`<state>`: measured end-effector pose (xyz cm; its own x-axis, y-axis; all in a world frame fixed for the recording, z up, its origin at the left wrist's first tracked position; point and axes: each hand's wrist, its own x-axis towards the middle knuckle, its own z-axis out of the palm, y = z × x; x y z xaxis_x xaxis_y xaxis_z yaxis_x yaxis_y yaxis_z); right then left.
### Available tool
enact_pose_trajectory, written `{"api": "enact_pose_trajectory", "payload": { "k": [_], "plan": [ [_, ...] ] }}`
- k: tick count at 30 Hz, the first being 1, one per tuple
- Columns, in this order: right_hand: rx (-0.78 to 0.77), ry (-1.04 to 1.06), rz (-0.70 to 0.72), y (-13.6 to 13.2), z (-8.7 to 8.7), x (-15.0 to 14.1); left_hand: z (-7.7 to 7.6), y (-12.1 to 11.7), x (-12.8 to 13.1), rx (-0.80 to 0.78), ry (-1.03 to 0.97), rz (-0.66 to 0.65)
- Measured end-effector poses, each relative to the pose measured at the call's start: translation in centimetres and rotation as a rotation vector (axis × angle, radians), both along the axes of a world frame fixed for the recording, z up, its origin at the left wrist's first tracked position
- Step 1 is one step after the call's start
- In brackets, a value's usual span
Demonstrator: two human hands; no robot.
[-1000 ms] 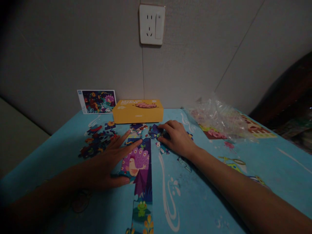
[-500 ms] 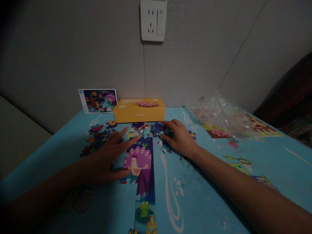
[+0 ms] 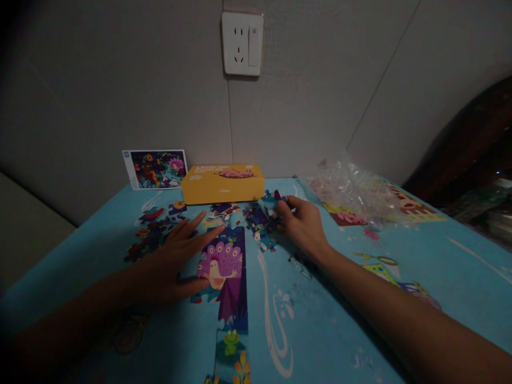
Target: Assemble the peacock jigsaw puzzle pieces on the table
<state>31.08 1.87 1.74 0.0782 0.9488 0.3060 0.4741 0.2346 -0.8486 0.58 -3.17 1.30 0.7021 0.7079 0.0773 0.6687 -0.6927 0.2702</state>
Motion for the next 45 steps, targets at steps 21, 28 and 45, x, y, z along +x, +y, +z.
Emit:
{"api": "enact_pose_trajectory", "payload": {
  "k": [21, 28, 45],
  "plan": [
    [-0.283, -0.097, 0.754, -7.0, 1.5, -4.7, 0.7, -0.9, 0.4, -0.054, -0.569, -0.247],
    [-0.089, -0.304, 1.007, -8.0, 1.0, -5.4, 1.1, -1.2, 0.8, -0.18, -0.513, -0.322],
    [0.201, -0.385, 0.922, -6.9, 0.8, -4.5, 1.6, -0.5, 0.2, -0.116, -0.327, -0.338]
  ]
}}
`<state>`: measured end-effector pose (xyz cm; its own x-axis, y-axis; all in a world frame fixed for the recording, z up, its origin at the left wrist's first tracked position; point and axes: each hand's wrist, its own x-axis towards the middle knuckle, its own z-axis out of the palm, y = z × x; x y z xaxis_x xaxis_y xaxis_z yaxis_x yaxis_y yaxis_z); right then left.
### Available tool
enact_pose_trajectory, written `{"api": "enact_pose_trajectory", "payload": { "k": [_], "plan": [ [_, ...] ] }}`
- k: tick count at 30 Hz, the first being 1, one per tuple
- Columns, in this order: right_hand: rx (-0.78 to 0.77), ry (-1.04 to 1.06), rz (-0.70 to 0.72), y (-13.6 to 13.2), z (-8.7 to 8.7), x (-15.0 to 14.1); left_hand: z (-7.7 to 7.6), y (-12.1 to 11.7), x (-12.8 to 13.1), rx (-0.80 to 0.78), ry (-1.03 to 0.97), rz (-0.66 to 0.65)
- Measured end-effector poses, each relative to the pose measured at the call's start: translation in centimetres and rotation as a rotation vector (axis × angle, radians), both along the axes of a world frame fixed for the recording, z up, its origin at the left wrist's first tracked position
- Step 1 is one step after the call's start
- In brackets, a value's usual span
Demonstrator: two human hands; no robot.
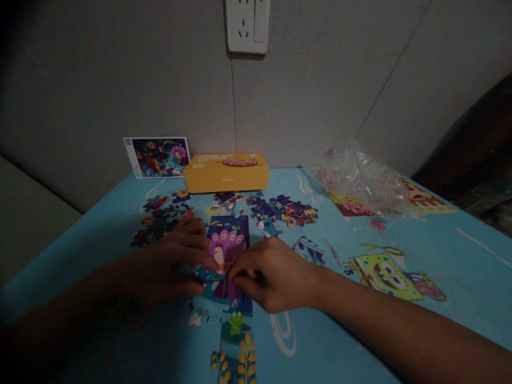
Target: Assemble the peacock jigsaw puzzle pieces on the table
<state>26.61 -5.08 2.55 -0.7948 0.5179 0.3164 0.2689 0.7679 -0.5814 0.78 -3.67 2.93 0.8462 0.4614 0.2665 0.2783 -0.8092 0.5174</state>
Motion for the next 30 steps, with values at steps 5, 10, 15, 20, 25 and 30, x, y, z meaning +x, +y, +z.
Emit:
{"api": "enact_pose_trajectory", "payload": {
  "k": [5, 10, 15, 20, 25, 30],
  "plan": [
    [0.062, -0.025, 0.249, -0.3, -0.26, 0.03, -0.46, 0.08, -0.21, 0.004, 0.04, -0.033],
    [0.06, -0.145, 0.28, -0.58, -0.6, 0.2, -0.67, 0.01, -0.09, 0.008, 0.037, -0.048],
    [0.028, -0.152, 0.299, -0.73, -0.5, 0.26, -0.47, 0.06, -0.13, -0.021, 0.026, -0.034],
    [0.006, -0.189, 0.293, -0.82, -0.41, 0.31, -0.63, 0.4, -0.46, -0.07, 0.006, -0.042],
    [-0.005, -0.192, 0.307, -0.77, -0.34, 0.41, -0.54, 0.55, -0.61, -0.102, -0.003, -0.042],
    [-0.014, -0.187, 0.311, -0.74, -0.23, 0.39, -0.49, 0.41, -0.35, -0.109, 0.002, -0.041]
  ]
}}
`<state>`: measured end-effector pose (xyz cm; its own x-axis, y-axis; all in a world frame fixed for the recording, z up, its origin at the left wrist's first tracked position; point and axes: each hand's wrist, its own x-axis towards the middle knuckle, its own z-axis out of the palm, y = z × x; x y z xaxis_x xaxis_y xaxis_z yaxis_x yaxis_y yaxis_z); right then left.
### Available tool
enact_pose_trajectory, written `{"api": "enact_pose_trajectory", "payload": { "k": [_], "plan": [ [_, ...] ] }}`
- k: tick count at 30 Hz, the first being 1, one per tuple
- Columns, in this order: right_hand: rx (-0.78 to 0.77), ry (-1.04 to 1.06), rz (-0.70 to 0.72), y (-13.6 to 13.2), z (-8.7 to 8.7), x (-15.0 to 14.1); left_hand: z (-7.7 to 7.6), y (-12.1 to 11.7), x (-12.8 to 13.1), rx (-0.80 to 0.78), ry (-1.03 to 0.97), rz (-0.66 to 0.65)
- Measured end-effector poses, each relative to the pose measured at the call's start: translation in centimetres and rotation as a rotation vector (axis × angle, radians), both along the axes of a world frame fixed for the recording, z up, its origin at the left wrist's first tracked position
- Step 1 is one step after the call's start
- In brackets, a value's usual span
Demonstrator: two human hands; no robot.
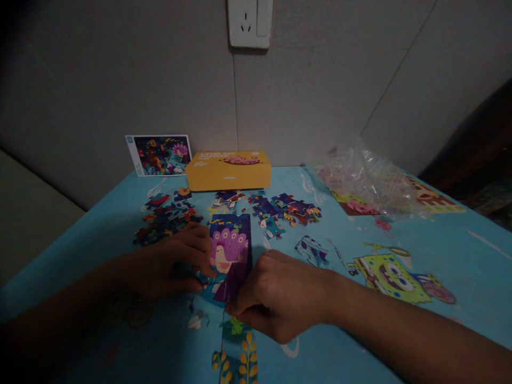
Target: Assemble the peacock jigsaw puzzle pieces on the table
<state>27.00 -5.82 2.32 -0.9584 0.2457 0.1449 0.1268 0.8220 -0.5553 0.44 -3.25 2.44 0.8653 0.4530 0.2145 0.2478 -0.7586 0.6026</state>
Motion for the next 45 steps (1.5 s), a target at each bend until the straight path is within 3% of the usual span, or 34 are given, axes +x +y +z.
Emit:
{"api": "enact_pose_trajectory", "payload": {
  "k": [12, 45],
  "plan": [
    [-0.037, 0.003, -0.003, 0.07, 0.03, -0.06, -0.67, 0.02, 0.18, 0.027, 0.008, -0.008],
    [-0.054, -0.029, -0.017, -0.04, 0.33, -0.3, -0.25, -0.11, 0.36, 0.037, 0.028, -0.005]
  ]
}}
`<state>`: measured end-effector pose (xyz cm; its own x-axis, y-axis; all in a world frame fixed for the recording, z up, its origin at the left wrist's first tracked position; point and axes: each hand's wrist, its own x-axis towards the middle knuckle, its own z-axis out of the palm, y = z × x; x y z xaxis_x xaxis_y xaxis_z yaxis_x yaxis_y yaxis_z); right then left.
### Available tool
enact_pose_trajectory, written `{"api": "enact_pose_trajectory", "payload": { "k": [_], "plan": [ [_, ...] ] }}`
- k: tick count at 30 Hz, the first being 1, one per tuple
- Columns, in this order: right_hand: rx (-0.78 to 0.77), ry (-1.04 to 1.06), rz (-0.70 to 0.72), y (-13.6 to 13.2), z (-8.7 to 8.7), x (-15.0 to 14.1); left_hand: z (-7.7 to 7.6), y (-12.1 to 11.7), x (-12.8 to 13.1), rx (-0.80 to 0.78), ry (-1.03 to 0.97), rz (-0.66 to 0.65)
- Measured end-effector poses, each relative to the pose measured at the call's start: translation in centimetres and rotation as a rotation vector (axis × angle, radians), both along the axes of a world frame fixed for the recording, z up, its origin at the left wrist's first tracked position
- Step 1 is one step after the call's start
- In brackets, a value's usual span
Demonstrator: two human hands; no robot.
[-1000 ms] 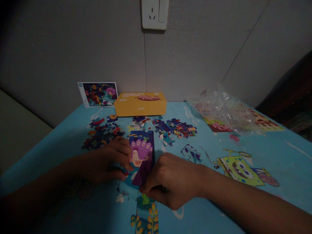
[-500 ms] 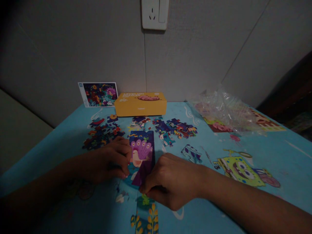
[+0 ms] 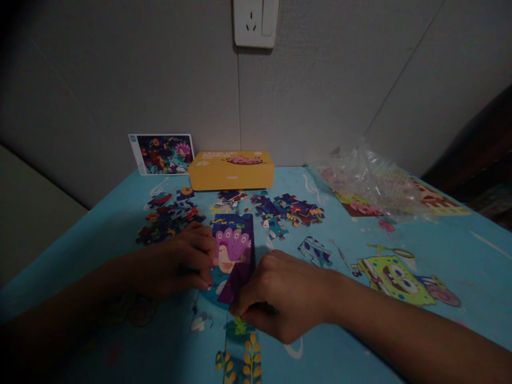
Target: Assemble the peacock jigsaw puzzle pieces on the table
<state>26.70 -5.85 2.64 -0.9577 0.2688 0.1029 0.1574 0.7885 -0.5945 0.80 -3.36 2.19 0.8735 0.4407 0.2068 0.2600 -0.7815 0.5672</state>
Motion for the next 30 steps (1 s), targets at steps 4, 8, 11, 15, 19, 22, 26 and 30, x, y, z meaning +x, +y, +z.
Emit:
{"api": "enact_pose_trajectory", "payload": {
  "k": [4, 8, 11, 15, 19, 22, 26, 30],
  "plan": [
    [0.005, 0.005, 0.005, 0.0, -0.07, -0.01, -0.2, 0.1, -0.05, 0.012, 0.019, 0.008],
    [0.014, -0.006, -0.002, 0.02, -0.17, 0.03, -0.22, 0.09, 0.05, 0.037, 0.026, 0.01],
    [0.008, 0.003, -0.009, 0.03, -0.14, 0.04, -0.1, 0.0, 0.21, 0.053, 0.042, 0.018],
    [-0.012, 0.01, -0.013, 0.03, -0.04, 0.01, 0.05, -0.07, 0.32, 0.062, 0.049, 0.011],
    [-0.022, 0.024, -0.018, 0.04, 0.03, -0.06, 0.25, -0.19, 0.31, 0.066, 0.07, 0.002],
    [-0.02, 0.026, -0.018, 0.04, 0.02, -0.05, 0.4, -0.28, 0.29, 0.057, 0.078, -0.006],
    [-0.01, 0.003, -0.02, -0.02, 0.02, 0.03, 0.46, -0.34, 0.3, 0.034, 0.063, 0.003],
    [-0.012, -0.002, -0.015, -0.04, 0.0, 0.05, 0.39, -0.36, 0.33, 0.027, 0.045, 0.003]
  ]
}}
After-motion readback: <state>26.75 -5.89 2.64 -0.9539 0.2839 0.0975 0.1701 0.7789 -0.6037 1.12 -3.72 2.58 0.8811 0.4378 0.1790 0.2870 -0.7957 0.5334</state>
